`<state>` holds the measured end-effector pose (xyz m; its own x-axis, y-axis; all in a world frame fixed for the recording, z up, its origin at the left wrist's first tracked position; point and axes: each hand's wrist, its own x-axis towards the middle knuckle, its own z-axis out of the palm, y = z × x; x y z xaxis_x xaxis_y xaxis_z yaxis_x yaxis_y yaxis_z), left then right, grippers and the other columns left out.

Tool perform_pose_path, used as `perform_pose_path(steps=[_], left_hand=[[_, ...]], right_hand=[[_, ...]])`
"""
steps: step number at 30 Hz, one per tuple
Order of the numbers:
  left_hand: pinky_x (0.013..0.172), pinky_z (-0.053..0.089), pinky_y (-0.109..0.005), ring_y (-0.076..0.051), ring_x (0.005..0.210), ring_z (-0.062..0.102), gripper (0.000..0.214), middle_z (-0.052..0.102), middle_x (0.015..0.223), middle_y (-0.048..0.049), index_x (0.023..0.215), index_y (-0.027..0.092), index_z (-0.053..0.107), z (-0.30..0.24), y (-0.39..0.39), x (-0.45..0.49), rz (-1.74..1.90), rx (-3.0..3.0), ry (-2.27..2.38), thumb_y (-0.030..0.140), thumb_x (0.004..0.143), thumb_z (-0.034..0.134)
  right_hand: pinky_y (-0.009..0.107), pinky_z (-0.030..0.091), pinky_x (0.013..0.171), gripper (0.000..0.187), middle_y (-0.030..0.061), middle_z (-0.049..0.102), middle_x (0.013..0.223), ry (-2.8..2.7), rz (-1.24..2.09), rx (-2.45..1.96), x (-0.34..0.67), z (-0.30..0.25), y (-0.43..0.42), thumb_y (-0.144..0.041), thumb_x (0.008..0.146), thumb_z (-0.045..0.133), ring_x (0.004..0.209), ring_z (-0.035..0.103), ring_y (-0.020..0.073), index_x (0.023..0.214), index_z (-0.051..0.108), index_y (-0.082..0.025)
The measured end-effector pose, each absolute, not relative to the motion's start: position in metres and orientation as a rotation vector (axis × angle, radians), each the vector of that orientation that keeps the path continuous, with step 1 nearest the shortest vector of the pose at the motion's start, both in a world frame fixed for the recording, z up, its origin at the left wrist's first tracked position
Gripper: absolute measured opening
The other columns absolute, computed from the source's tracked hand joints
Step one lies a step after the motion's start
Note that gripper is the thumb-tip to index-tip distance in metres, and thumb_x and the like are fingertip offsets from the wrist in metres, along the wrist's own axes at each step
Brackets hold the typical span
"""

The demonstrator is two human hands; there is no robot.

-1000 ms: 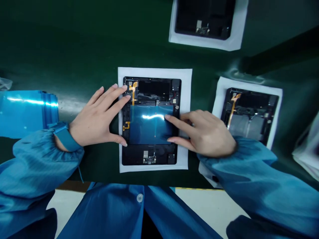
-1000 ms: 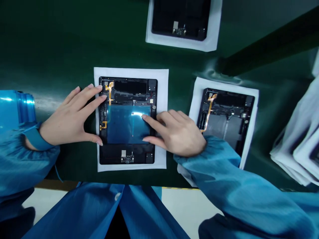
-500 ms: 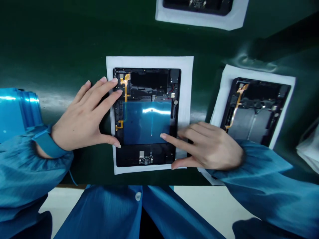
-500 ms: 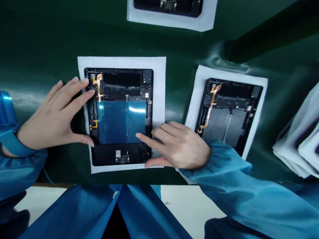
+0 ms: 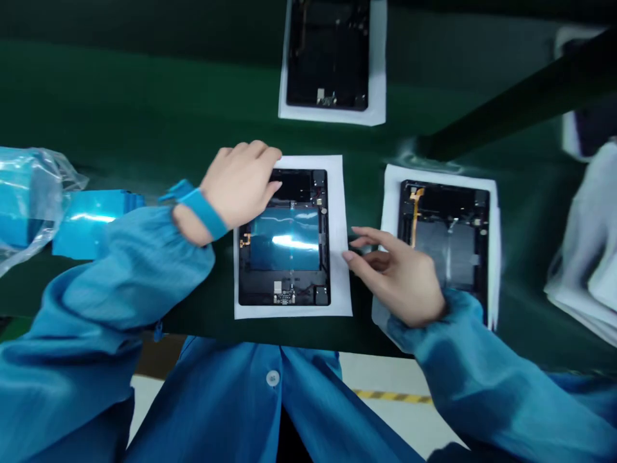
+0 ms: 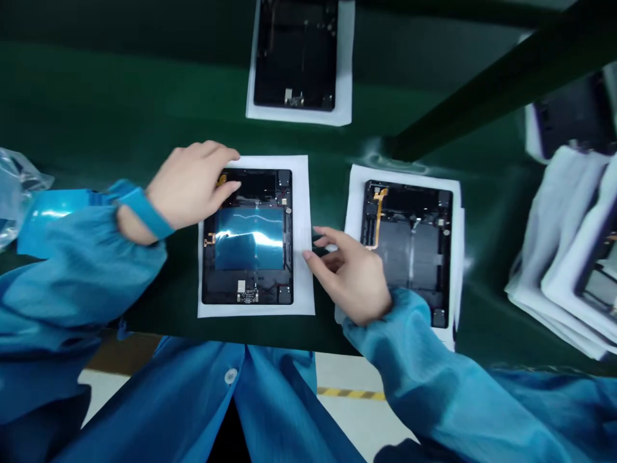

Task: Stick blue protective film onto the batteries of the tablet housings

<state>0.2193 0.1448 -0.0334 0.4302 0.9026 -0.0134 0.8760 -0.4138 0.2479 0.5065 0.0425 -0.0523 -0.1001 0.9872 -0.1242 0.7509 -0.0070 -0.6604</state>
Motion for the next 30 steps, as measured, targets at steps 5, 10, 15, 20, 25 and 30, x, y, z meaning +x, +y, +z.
perform_pose_path(steps=[5, 10, 15, 20, 25, 30], left_hand=[[0.093, 0.048, -0.051, -0.038, 0.118, 0.058, 0.035, 0.063, 0.125, -0.0215, 0.124, 0.007, 0.06, -0.064, 0.179, 0.25, 0.11, 2.532, 1.734, 0.027, 0.096, 0.057], [0.08, 0.046, -0.04, -0.028, 0.097, 0.064, 0.022, 0.069, 0.105, -0.013, 0.112, 0.012, 0.064, -0.061, 0.179, 0.24, 0.05, 2.677, 1.576, 0.024, 0.101, 0.048], [0.081, 0.042, -0.041, -0.029, 0.102, 0.061, 0.027, 0.066, 0.107, -0.0136, 0.112, 0.012, 0.063, -0.031, 0.153, 0.224, 0.153, 2.772, 1.684, 0.025, 0.105, 0.04], [0.078, 0.039, -0.041, -0.028, 0.096, 0.059, 0.034, 0.066, 0.101, -0.0131, 0.105, 0.016, 0.064, 0.001, 0.131, 0.195, 0.514, 2.91, 1.872, 0.028, 0.107, 0.032], [0.08, 0.039, -0.042, -0.03, 0.096, 0.059, 0.036, 0.065, 0.098, -0.013, 0.1, 0.016, 0.065, 0.022, 0.136, 0.155, 0.659, 2.829, 2.061, 0.032, 0.107, 0.034], [0.088, 0.037, -0.044, -0.034, 0.105, 0.057, 0.05, 0.064, 0.116, -0.0156, 0.13, 0.016, 0.059, 0.028, 0.127, 0.117, 0.959, 2.472, 2.485, 0.055, 0.101, 0.045]], right_hand=[[0.033, 0.058, 0.062, 0.049, 0.0062, 0.073, 0.092, -1.805, 0.846, -1.829, 0.497, -0.066, 0.039, -0.046, 0.083, 0.071, 0.058, 0.07, 0.0161, 0.12, 0.067, -0.015], [0.035, 0.058, 0.065, 0.052, 0.0068, 0.072, 0.089, -1.783, 0.869, -1.798, 0.49, -0.073, 0.037, -0.046, 0.082, 0.07, 0.059, 0.068, 0.0162, 0.122, 0.066, -0.012], [0.034, 0.057, 0.065, 0.063, 0.0076, 0.071, 0.092, -1.734, 0.958, -1.767, 0.497, -0.08, 0.04, -0.056, 0.08, 0.068, 0.058, 0.063, 0.0145, 0.127, 0.065, -0.014], [0.031, 0.052, 0.061, 0.053, 0.0048, 0.068, 0.077, -1.847, 1.383, -1.514, 0.488, -0.073, 0.063, -0.067, 0.081, 0.065, 0.065, 0.06, 0.0174, 0.099, 0.072, -0.018], [0.027, 0.044, 0.055, 0.043, -0.0001, 0.059, 0.065, -1.919, 1.481, -1.262, 0.443, -0.063, 0.089, -0.061, 0.081, 0.069, 0.058, 0.053, 0.0133, 0.082, 0.067, -0.018], [0.028, 0.046, 0.06, 0.042, 0.0013, 0.063, 0.071, -1.87, 1.264, -1.245, 0.386, -0.072, 0.142, -0.059, 0.085, 0.061, 0.063, 0.056, 0.0151, 0.09, 0.067, -0.017]])
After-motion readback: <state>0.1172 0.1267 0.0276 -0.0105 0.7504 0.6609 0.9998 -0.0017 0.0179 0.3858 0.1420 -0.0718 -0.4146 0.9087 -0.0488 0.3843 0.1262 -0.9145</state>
